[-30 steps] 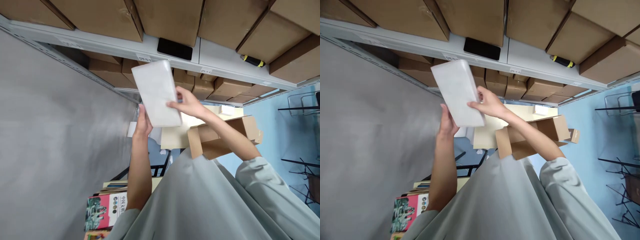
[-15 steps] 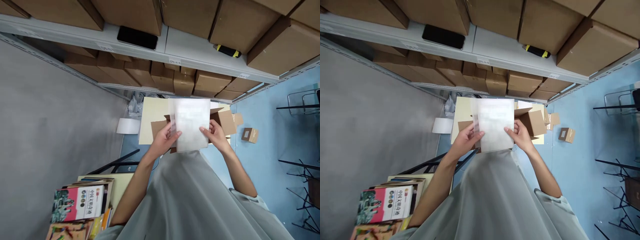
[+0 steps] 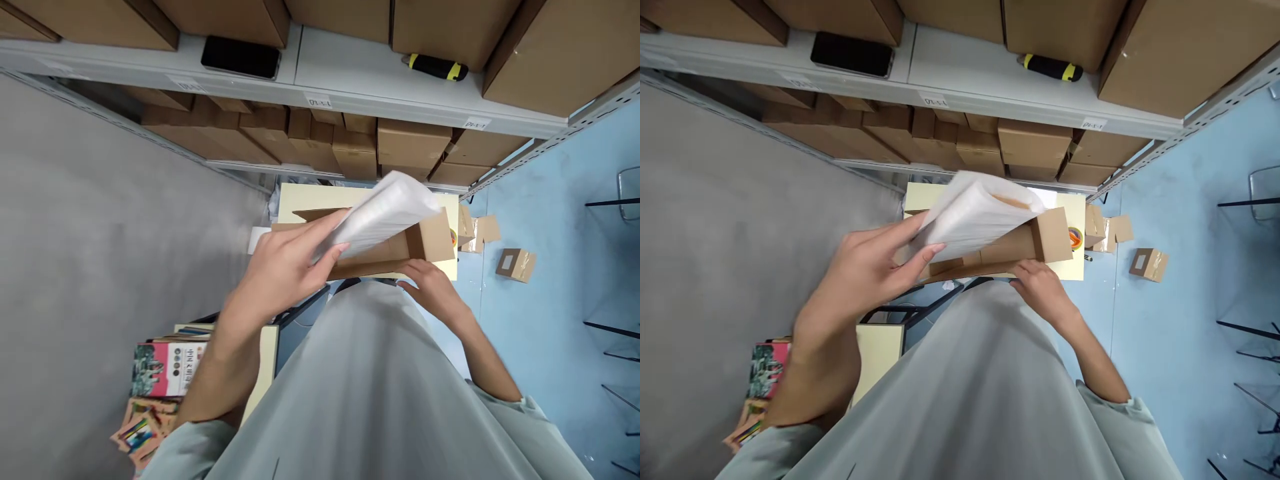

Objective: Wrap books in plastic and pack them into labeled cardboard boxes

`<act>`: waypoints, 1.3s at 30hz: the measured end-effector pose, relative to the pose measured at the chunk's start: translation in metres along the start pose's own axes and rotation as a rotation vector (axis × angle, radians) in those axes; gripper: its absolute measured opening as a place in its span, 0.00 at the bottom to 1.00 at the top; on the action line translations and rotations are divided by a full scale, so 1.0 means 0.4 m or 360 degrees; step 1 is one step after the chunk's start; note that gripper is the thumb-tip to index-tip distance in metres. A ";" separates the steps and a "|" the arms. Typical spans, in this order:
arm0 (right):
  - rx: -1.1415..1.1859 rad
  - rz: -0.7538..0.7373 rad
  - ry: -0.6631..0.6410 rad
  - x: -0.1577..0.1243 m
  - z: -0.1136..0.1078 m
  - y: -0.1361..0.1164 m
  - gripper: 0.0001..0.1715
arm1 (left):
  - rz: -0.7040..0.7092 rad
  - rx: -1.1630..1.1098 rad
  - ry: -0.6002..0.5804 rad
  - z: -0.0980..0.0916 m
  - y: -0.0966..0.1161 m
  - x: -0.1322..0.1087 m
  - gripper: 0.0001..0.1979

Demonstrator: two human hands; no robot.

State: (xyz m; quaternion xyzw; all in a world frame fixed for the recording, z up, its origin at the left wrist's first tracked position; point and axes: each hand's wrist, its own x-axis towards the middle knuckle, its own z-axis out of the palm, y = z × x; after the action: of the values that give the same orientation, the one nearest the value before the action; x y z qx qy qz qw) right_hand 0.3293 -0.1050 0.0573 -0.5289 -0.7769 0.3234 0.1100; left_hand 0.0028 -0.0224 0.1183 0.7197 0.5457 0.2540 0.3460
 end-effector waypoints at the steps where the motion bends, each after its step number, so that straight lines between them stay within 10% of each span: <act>1: -0.0105 -0.0023 0.0003 -0.007 0.019 0.002 0.12 | 0.0024 0.0068 -0.0038 0.015 -0.017 0.006 0.25; 12: -0.0483 -0.0100 0.0166 -0.025 0.150 -0.039 0.22 | 0.0051 0.0834 -0.1094 0.329 -0.188 0.209 0.26; 21: -0.0598 -0.0010 0.0282 -0.040 0.188 -0.060 0.21 | 0.0015 0.0936 -0.1326 0.467 -0.299 0.273 0.31; 33: -0.0760 -0.0061 0.0546 -0.040 0.228 -0.081 0.19 | 0.0054 0.0954 -0.1586 0.424 -0.267 0.247 0.30; 39: -0.0599 0.0014 0.0575 -0.036 0.219 -0.084 0.18 | 0.0263 0.0494 -0.1166 0.231 -0.190 0.114 0.30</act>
State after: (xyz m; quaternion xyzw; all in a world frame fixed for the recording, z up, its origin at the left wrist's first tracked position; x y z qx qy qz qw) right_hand 0.2653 -0.1595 0.0133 -0.5926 -0.7888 0.0741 0.1453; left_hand 0.0379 0.0136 0.0005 0.8477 0.3584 -0.0777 0.3834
